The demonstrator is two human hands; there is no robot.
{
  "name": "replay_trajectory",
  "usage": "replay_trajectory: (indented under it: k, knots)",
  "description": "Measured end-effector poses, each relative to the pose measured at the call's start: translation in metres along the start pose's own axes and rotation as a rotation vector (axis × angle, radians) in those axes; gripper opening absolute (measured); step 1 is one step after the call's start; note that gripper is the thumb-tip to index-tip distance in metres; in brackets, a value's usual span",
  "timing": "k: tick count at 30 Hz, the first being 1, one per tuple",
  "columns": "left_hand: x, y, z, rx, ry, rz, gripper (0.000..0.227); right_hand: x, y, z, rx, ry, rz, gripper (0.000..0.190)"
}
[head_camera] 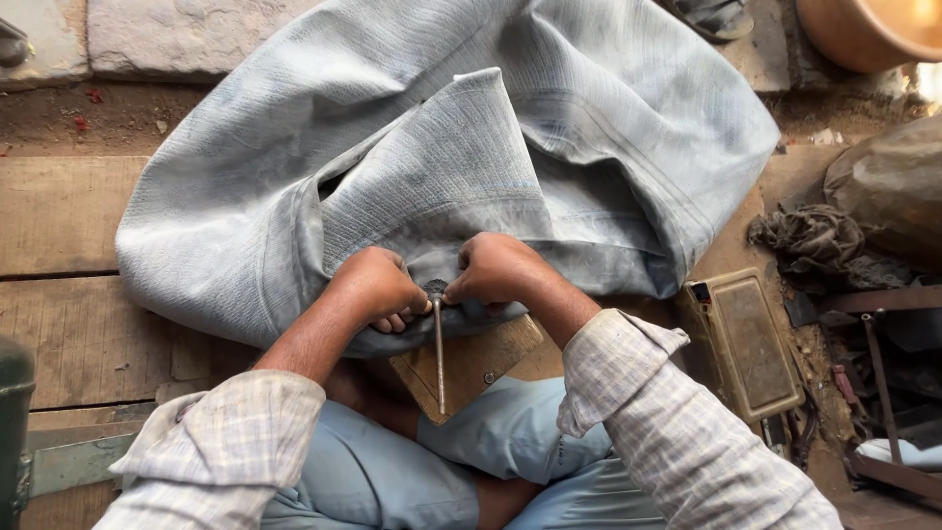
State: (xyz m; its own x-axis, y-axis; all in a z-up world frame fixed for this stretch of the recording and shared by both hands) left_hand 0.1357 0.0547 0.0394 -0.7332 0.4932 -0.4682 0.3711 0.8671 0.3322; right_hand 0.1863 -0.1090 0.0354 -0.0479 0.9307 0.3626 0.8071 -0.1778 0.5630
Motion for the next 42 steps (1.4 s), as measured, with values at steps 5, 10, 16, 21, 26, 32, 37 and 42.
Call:
replay_trajectory:
  k: [5, 10, 16, 21, 26, 32, 37, 42]
  knots:
    - [0.004, -0.001, -0.002, -0.019, 0.003, 0.004, 0.024, 0.012, -0.002, -0.005, -0.047, -0.028, -0.128, 0.037]
    - [0.009, -0.001, -0.001, -0.072, -0.066, -0.018, 0.026, -0.015, -0.004, -0.021, -0.107, 0.034, 0.014, 0.033]
    - [0.025, -0.009, 0.037, -0.053, -0.047, -0.017, 0.038, -0.156, 0.008, -0.117, -0.351, 0.364, 0.688, 0.023]
    - [0.054, 0.004, 0.073, -0.06, -0.085, -0.037, 0.032, -0.397, -0.102, -0.171, -0.858, -0.363, 0.733, 0.033]
    - [0.068, 0.003, 0.084, -0.074, -0.078, -0.094, 0.026, -0.426, -0.248, -0.174, -0.749, -0.57, 0.21, 0.036]
    - [0.113, 0.022, 0.144, -0.055, -0.018, -0.112, 0.025, -0.373, -0.23, -0.189, -0.841, -0.525, 0.009, 0.038]
    - [0.081, 0.014, 0.104, -0.154, 0.02, -0.028, 0.024, -0.37, -0.249, -0.16, -0.853, -0.34, -0.206, 0.042]
    - [0.062, 0.008, 0.076, -0.081, 0.03, -0.148, 0.02, -0.377, -0.241, -0.147, -0.91, -0.277, -0.027, 0.02]
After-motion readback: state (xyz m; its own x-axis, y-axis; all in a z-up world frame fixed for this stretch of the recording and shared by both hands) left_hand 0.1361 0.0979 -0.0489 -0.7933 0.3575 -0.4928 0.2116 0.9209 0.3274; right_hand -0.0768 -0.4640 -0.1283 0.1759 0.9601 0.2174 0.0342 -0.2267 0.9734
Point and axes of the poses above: each hand's wrist, its own z-axis towards the middle knuckle, its own y-axis out of the back of the hand, x = y × z, the point moved 4 cm from there along z, towards the middle knuckle, and after that the axes turned 9 degrees about -z, right-handed, at the moved point
